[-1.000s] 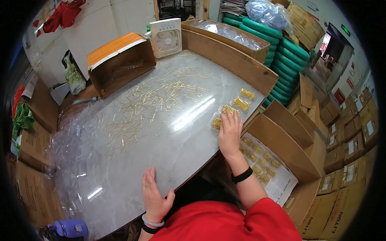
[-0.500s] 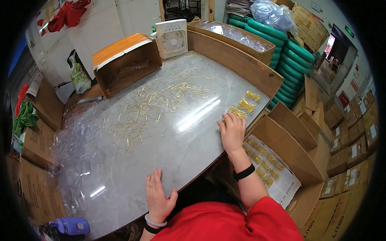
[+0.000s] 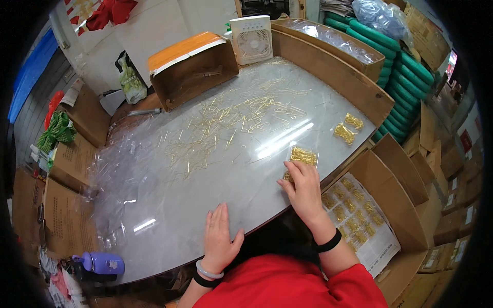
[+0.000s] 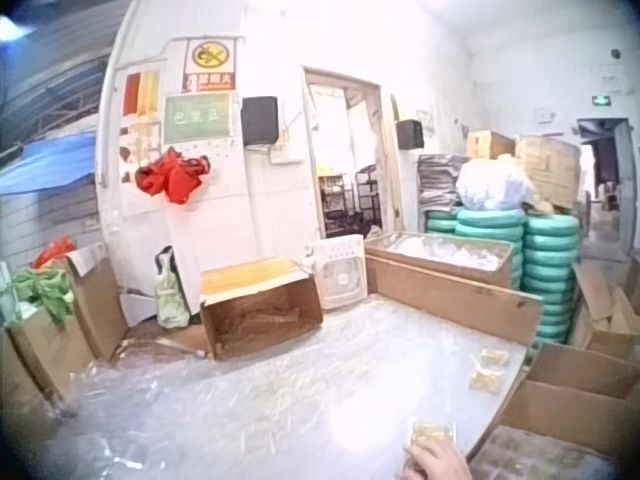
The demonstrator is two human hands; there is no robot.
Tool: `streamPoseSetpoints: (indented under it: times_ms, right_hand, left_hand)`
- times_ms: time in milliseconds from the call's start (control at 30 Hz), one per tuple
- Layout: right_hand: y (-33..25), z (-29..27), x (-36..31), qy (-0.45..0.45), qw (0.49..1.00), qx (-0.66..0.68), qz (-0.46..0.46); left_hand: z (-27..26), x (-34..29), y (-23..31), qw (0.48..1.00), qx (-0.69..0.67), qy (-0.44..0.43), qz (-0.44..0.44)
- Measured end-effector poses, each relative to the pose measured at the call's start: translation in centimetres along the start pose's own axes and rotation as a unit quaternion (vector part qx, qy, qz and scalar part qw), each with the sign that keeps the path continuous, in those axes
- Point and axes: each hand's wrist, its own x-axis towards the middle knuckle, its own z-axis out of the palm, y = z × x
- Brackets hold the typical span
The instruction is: Counting and putting small gold metal components into small plastic bags, then placing the bags into a box.
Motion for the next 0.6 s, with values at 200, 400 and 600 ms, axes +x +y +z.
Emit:
streamPoseSetpoints:
  times_ms: [200, 400, 600]
  right_hand:
    - [1.4, 0.1, 1.4, 0.013, 1.0, 0.009, 0.01]
    - [1.8, -0.6, 1.2, 0.034, 0.999, 0.004, -0.031]
    - [4.5, -0.1, -0.2, 0.075, 0.995, -0.063, 0.003]
  left_hand:
    - [-0.9, 0.8, 1.9, 0.999, 0.02, -0.042, -0.009]
    - [-1.8, 3.6, 5.0, 0.99, 0.032, -0.119, 0.066]
    - [1.7, 9.4, 6.1, 0.974, 0.035, -0.163, 0.156]
